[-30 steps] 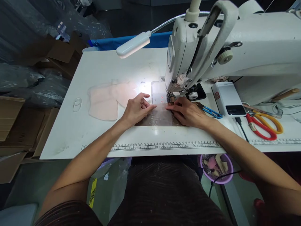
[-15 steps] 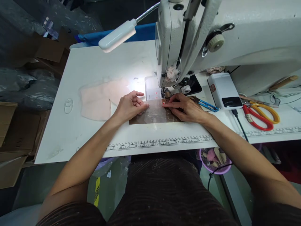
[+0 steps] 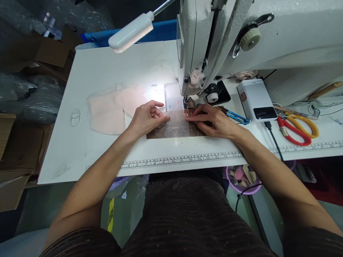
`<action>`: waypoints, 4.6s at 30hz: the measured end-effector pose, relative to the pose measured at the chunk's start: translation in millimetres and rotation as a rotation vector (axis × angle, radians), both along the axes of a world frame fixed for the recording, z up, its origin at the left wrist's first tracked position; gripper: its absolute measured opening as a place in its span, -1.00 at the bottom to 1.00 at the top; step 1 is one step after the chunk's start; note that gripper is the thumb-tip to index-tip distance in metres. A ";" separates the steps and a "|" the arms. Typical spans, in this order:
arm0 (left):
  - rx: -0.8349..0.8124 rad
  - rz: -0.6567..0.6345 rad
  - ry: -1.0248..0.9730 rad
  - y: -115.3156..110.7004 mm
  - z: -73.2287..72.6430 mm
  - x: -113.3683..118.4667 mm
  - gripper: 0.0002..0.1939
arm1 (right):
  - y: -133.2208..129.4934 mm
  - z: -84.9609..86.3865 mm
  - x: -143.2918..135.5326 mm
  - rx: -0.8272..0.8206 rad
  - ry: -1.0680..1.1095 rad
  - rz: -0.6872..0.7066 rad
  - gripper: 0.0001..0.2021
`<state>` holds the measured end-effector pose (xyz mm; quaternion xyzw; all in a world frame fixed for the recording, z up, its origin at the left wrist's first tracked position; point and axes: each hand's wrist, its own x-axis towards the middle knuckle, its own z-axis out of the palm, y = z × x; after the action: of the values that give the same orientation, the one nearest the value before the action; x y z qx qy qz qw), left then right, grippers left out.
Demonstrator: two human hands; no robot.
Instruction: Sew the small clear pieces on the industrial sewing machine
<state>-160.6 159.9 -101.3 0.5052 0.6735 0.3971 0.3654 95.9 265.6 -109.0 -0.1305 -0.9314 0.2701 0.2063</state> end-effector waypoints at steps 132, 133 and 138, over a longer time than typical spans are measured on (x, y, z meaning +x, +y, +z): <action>0.621 -0.667 0.757 30.4 -4.8 7.1 -0.80 | -8.7 -8.4 -5.5 -0.039 0.096 -0.334 -0.68; 0.625 -0.664 0.748 30.6 -5.6 7.0 -0.80 | -8.3 -8.8 -5.8 -0.047 0.101 -0.350 -0.69; 0.625 -0.638 0.767 30.3 -7.6 9.4 -0.80 | -7.5 -10.4 -7.5 -0.057 0.129 -0.378 -0.70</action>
<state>-151.3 190.2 -108.8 0.8741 0.4232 0.2363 0.0308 88.4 258.0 -119.4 -0.2911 -0.8672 0.2607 0.3086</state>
